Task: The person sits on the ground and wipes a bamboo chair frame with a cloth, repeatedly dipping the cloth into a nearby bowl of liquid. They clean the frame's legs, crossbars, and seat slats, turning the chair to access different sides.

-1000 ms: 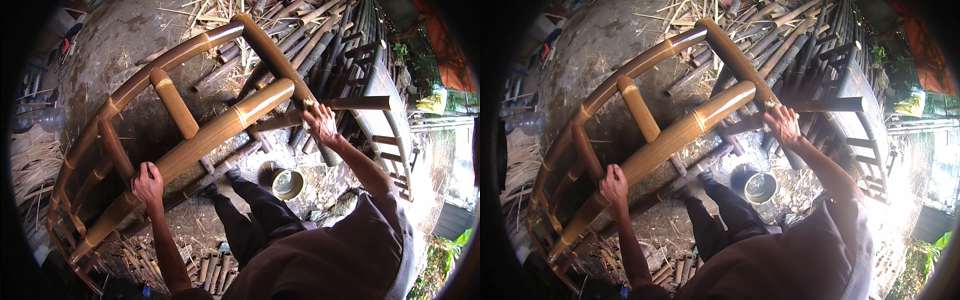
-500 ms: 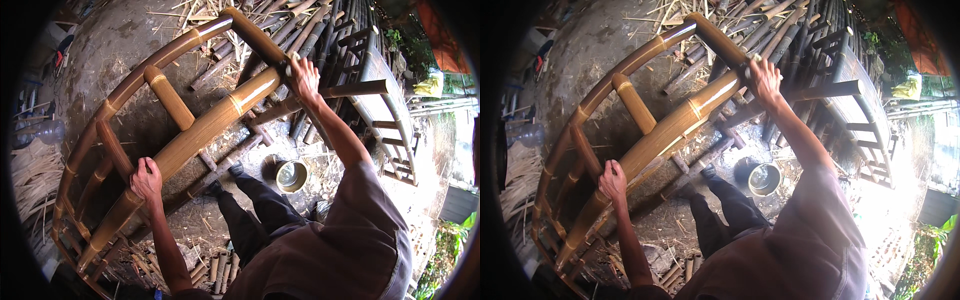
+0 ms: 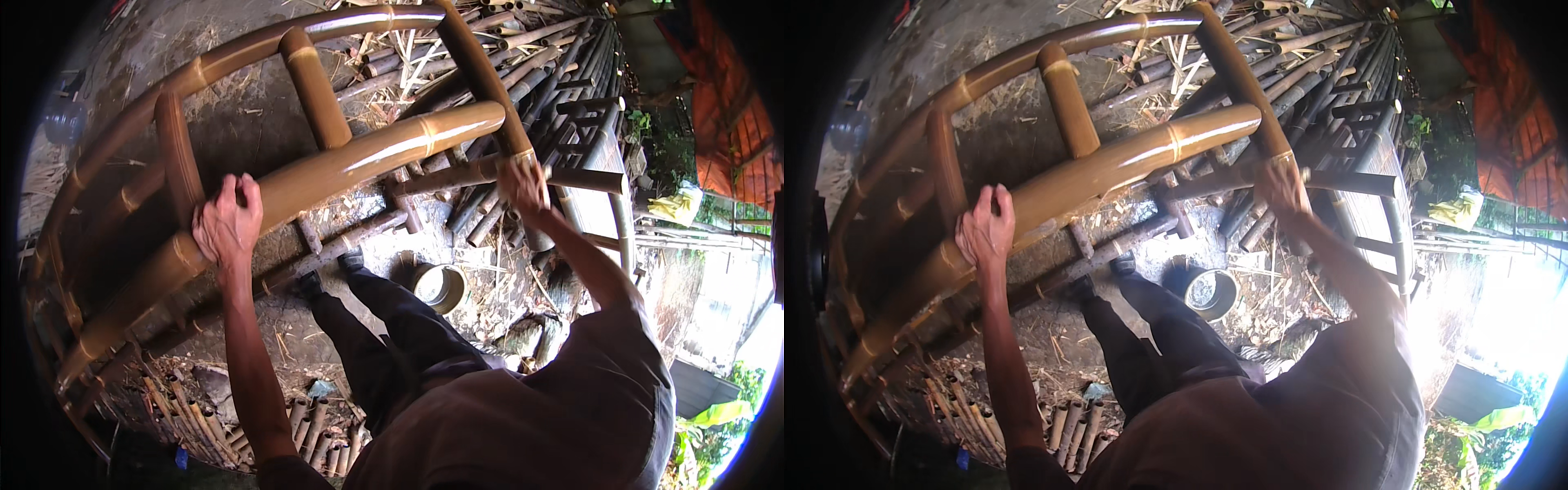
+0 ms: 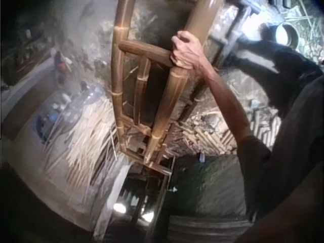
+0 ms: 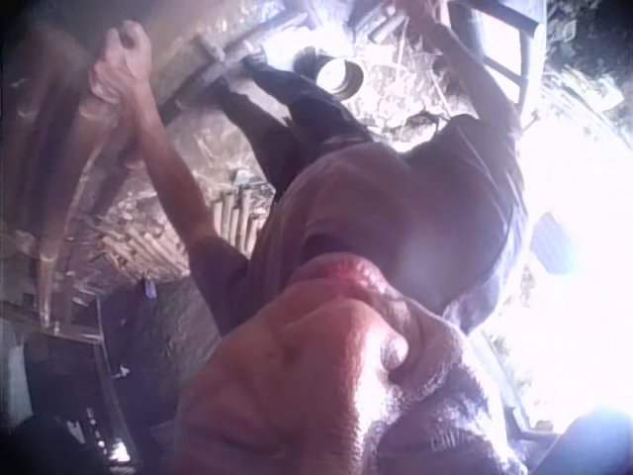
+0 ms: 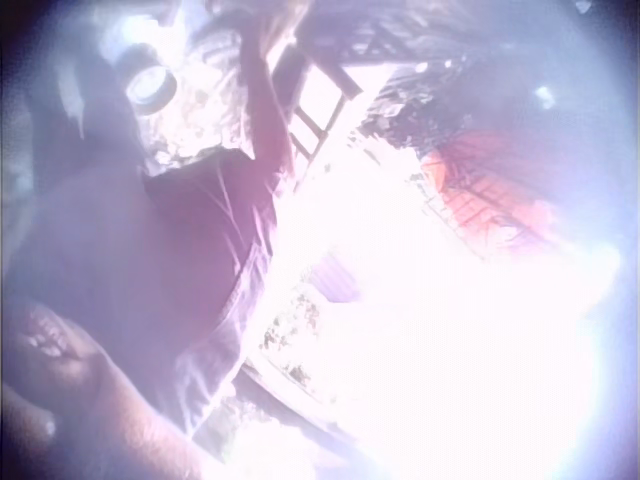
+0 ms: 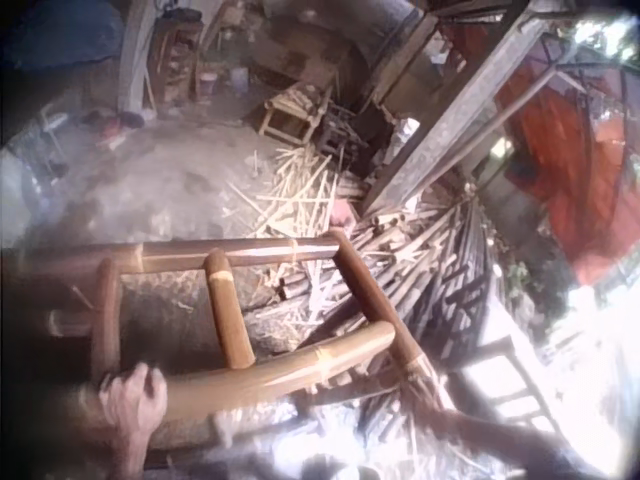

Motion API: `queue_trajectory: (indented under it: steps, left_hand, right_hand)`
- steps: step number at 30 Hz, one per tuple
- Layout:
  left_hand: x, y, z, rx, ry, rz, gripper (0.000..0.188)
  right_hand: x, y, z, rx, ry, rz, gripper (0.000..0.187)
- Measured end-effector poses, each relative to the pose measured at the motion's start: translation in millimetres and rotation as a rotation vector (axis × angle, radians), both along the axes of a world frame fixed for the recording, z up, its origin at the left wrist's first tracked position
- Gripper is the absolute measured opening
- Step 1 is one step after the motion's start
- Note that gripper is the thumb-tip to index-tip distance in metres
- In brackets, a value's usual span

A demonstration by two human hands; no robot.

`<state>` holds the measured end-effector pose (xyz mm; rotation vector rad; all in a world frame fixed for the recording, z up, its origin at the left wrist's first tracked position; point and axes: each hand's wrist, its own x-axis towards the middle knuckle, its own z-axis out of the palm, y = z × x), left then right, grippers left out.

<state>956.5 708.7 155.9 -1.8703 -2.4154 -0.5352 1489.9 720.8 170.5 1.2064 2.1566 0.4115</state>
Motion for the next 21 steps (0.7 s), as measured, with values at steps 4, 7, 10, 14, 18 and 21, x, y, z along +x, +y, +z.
queue_trajectory:
  steps: [4,7,10,14,18,21]
  left_hand:
    - [-4.5,-0.4,-2.8,-0.057,-0.079,0.018,0.027]
    - [-0.5,0.3,-0.9,-0.1,-0.094,0.018,0.027]
    - [-4.5,-1.5,-0.7,-0.041,-0.11,0.009,0.028]
    - [-5.3,0.4,2.7,-0.053,-0.084,0.027,0.028]
    - [-0.9,-4.4,-5.8,-0.012,-0.107,0.024,0.028]
    - [-3.3,-1.7,-4.7,0.021,-0.094,-0.004,0.029]
  right_hand:
    - [-17.5,44.3,-11.2,0.104,0.033,0.134,0.044]
    - [4.3,31.3,-9.5,-0.019,0.199,0.163,0.037]
    - [13.3,36.4,-3.1,0.074,0.1,0.289,0.036]
    - [23.9,-22.2,-3.5,-0.002,-0.001,0.122,0.045]
    - [34.2,-63.4,15.8,-0.397,-0.112,-0.017,0.036]
    - [14.3,15.6,1.4,-0.248,0.248,-0.344,0.037]
